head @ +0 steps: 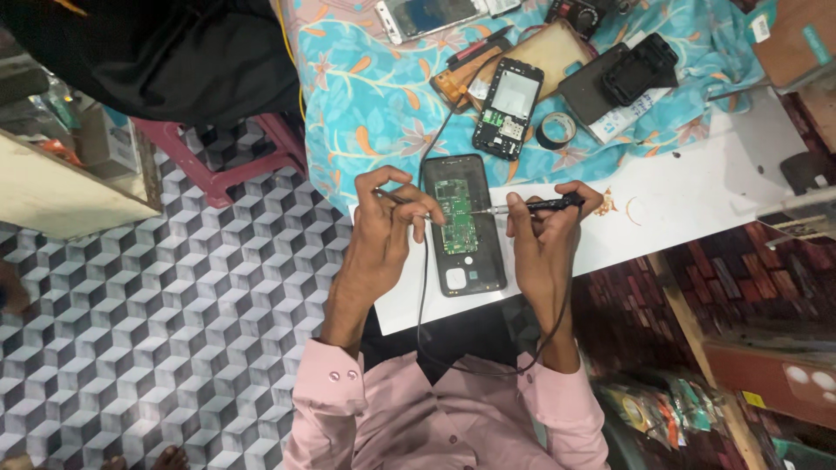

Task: The person uses a soldering iron and tweezers to work on a smartphone motherboard. They repeatedly apply heat to specific points on the circuit board while manipulating small components with tweezers.

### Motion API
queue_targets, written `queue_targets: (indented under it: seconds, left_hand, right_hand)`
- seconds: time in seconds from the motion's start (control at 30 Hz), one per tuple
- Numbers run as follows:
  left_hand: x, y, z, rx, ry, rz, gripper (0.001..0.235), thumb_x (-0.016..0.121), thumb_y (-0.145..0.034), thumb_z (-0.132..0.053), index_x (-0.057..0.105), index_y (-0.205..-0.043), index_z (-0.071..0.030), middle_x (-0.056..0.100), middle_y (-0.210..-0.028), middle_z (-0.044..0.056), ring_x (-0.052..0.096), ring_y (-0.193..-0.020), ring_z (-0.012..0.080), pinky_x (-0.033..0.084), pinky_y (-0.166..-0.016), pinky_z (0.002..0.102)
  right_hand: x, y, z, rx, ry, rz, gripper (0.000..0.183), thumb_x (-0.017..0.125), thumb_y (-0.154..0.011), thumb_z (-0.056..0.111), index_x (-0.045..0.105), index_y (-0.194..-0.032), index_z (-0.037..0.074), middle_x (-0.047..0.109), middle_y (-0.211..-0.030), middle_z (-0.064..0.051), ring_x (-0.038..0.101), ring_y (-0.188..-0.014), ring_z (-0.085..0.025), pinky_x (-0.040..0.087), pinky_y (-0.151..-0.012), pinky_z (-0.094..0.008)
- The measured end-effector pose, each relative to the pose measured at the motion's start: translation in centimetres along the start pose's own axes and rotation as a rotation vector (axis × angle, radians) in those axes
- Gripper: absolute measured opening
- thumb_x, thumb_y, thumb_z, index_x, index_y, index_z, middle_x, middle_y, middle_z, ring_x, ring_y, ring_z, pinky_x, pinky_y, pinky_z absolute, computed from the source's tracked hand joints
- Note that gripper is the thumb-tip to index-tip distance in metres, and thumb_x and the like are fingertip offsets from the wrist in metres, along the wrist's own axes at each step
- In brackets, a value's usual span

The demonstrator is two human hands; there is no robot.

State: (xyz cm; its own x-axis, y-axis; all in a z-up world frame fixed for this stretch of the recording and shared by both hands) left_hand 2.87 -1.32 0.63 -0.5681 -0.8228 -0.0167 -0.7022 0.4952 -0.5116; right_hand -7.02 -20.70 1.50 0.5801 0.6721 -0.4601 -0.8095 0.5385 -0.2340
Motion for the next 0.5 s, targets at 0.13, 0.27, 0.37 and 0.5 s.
queue_targets:
  seconds: [0.13,0.27,0.37,0.5]
  left_hand:
    - [-0.3,-0.1,0.1,-0.035,0.026,-0.01,0.024,0.04,-0.117,-0.023,0.027,-0.124,-0.004,0.072,-0.092,0.016,0.055,-0.063,0.014,0.05,-0.063,0.028]
    - [-0.3,-0.4,-0.3,-0.064,-0.01,-0.047,0.024,0.038,-0.117,-0.024,0.027,-0.124,-0.004,0.072,-0.091,0.014,0.056,-0.063,0.0131,0.049,-0.062,0.027]
    - [-0.3,-0.8,-0.8,-0.121,-0.027,-0.074,0.025,0.036,-0.117,-0.024,0.026,-0.126,-0.003,0.072,-0.089,0.013,0.055,-0.062,0.0125,0.048,-0.061,0.026]
    - [-0.5,-1.3,-0.8,-0.184,-0.086,-0.147,0.026,0.038,-0.115,-0.026,0.029,-0.124,-0.003,0.072,-0.086,0.011,0.055,-0.06,0.0125,0.046,-0.057,0.026]
  right_hand:
    - [0.0,0.0,0.5,-0.012,0.009,-0.031,0.029,0.065,-0.104,0.017,0.041,-0.106,0.001,0.056,-0.063,-0.003,0.054,-0.059,-0.01,0.042,-0.068,-0.023]
    - [0.1,0.1,0.7,0.071,-0.083,-0.041,0.044,0.066,-0.103,0.017,0.032,-0.122,-0.002,0.057,-0.066,-0.003,0.053,-0.056,-0.01,0.042,-0.058,-0.024]
    - [0.2,0.1,0.8,0.069,-0.086,-0.05,0.046,0.067,-0.103,0.017,0.031,-0.124,-0.002,0.056,-0.066,-0.003,0.053,-0.056,-0.01,0.043,-0.058,-0.024]
    - [0.2,0.1,0.8,-0.002,0.05,-0.036,0.033,0.068,-0.105,0.017,0.04,-0.108,0.001,0.052,-0.081,-0.006,0.052,-0.056,-0.012,0.044,-0.06,-0.026]
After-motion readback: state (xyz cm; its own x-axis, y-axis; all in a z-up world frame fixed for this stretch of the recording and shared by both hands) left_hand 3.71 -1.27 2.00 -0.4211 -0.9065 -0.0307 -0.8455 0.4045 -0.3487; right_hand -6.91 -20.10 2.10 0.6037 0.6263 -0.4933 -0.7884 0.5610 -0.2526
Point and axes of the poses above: each hand's wrist, its own y-axis away from the middle knuckle, its own x-axis out of the palm, z = x × y, the point moved 3 cm from there along -y, towards the middle knuckle
